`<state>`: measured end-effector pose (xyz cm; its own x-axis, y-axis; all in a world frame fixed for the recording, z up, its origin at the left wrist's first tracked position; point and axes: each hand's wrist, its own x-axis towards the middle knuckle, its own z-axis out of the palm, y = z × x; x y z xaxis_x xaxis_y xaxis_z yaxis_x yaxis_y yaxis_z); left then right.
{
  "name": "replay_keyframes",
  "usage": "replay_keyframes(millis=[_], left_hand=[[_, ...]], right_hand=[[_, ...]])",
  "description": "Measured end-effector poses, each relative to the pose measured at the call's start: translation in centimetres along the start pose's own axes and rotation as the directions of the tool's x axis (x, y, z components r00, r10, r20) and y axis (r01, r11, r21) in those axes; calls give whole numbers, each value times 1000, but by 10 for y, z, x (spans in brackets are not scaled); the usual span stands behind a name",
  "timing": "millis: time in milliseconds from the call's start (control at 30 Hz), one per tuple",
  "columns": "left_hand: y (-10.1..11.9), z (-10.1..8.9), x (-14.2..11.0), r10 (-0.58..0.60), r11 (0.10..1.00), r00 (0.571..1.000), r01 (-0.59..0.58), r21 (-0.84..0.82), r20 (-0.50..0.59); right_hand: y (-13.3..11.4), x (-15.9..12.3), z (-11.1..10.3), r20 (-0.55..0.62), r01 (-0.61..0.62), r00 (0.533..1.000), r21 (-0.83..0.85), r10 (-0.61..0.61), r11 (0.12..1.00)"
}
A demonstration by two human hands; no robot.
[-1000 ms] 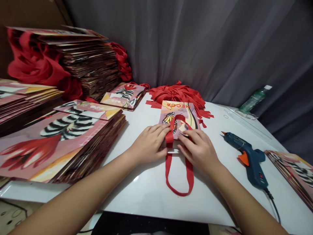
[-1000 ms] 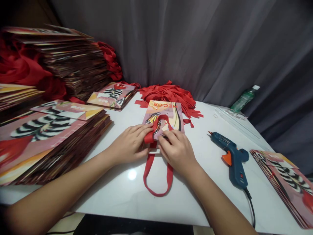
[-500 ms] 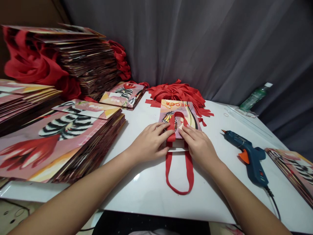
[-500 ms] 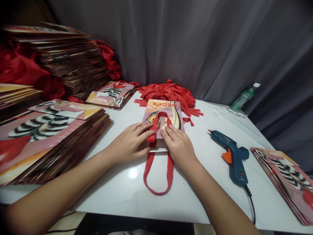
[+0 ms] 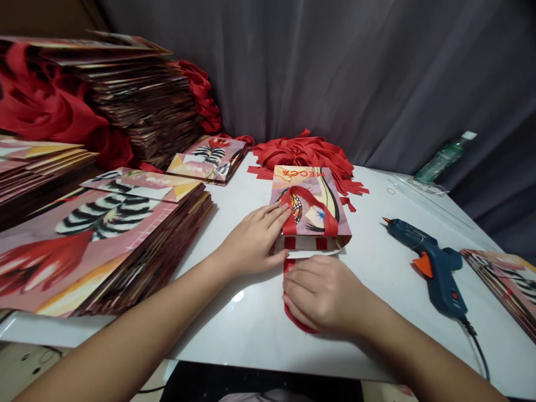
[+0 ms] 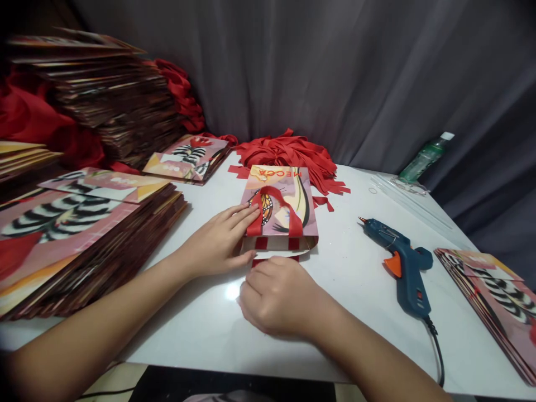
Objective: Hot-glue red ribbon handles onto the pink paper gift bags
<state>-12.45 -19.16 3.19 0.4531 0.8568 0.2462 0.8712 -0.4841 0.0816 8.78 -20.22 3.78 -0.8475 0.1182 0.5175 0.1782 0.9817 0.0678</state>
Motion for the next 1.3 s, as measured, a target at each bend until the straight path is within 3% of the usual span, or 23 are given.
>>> replay_keyframes(millis=[100,267,533,967,1167,1300], left_hand=[[1,-2,1,-16,1000,1000,15,17,15],[2,-3,1,-21,1000,999,21,6,26],[3,-3,2,-18,1000,1000,18,14,23],[4,-4,2,-35,999,999,34,37,40],[4,-4,2,-36,999,999,35,32,39],[4,-5,2,-32,999,999,31,21,40]], right_hand=[[-8,-5,9,135,-80,988,64,71,995],[-7,-11,18,210,-179,964,66,162,982],[-7,-3,12,459,-320,854,91,245,943],[-7,-6,16,455,-332,856,119,246,936],[-5,-1,10,522,-375,809,106,269,921],[-4,-1,9,522,-371,812,113,263,922]])
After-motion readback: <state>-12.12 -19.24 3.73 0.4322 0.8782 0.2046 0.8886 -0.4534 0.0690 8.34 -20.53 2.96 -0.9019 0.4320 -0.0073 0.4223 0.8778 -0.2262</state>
